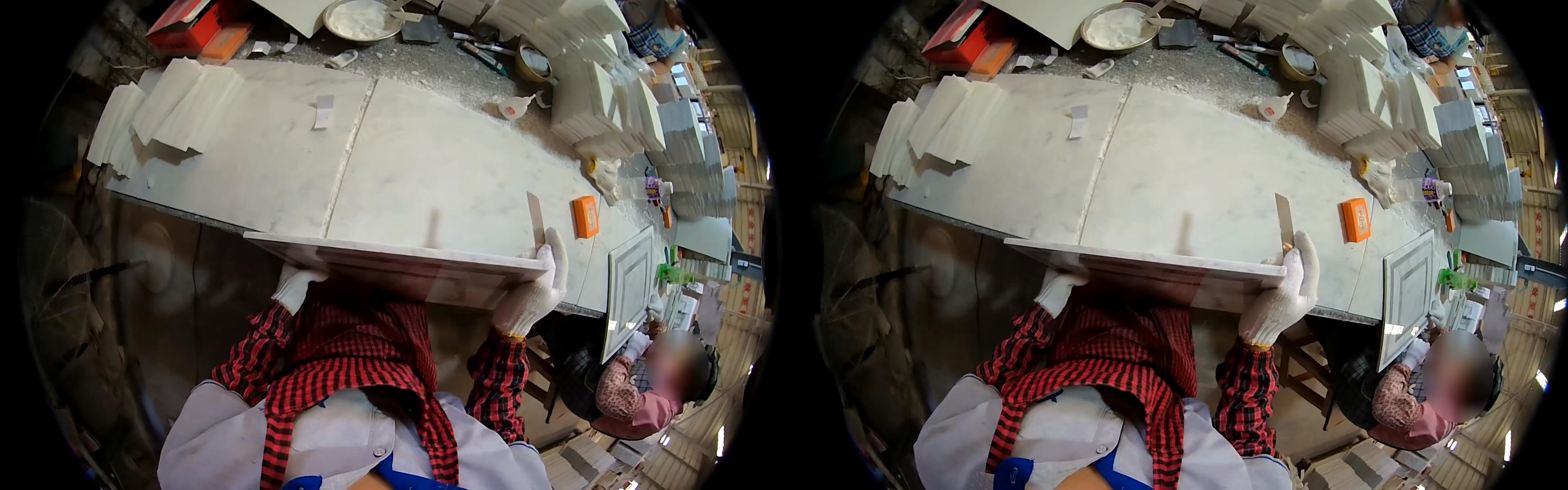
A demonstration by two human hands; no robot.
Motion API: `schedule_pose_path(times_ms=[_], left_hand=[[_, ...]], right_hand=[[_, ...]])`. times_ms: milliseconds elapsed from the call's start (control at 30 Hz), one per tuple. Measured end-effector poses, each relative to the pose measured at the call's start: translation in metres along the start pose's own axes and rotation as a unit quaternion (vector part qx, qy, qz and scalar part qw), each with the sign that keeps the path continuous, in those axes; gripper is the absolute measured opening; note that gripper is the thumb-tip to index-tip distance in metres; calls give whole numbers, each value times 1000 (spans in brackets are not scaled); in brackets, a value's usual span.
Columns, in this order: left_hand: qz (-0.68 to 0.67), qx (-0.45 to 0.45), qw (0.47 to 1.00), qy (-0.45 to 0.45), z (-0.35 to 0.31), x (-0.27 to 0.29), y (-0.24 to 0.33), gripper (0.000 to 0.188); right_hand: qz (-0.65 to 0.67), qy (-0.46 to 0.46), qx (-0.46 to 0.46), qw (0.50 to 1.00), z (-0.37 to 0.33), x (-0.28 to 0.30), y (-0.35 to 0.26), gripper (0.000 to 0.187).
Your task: The person assembles a square decorative panel by applying adhesive to small rectangular pieces and attaching them to a larger base board. They use a small metal tool to scrape and smooth the edges of the attached pieces, ensuring a flush fit. The person handles the panel one at a time, flipping it to work on different sides.
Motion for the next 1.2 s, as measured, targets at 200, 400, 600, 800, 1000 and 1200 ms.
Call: schedule_pose_path(times_ms=[200, 400, 600, 800, 1000, 1200], left_hand=[[-51, -13, 998, 27, -26, 45, 49, 26], [58, 46, 995, 63, -55, 75, 114, 26], [94, 46, 989, 102, -52, 73, 123, 31], [70, 25, 985, 155, -38, 68, 122, 47], [93, -17, 973, 209, -41, 55, 145, 60], [71, -8, 974, 216, -30, 52, 144, 60]], right_hand=[[18, -30, -33, 999, 16, -1, 1, 36], [77, -73, -138, 985, 34, -8, 16, 45], [107, -81, -195, 972, 52, 6, 34, 42], [123, -144, -217, 958, 64, 18, 38, 52], [157, -156, -280, 934, 71, 17, 24, 58], [132, -180, -329, 917, 77, 14, 10, 55]])
Point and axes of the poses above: each hand's wrist, its own z-axis towards the middle knuckle, its own x-axis out of the back of the hand, y = z × x, the point moved 2 cm from there along z, towards the middle knuckle, and after that the axes turned 15 degrees about z, right-handed, at the moved point
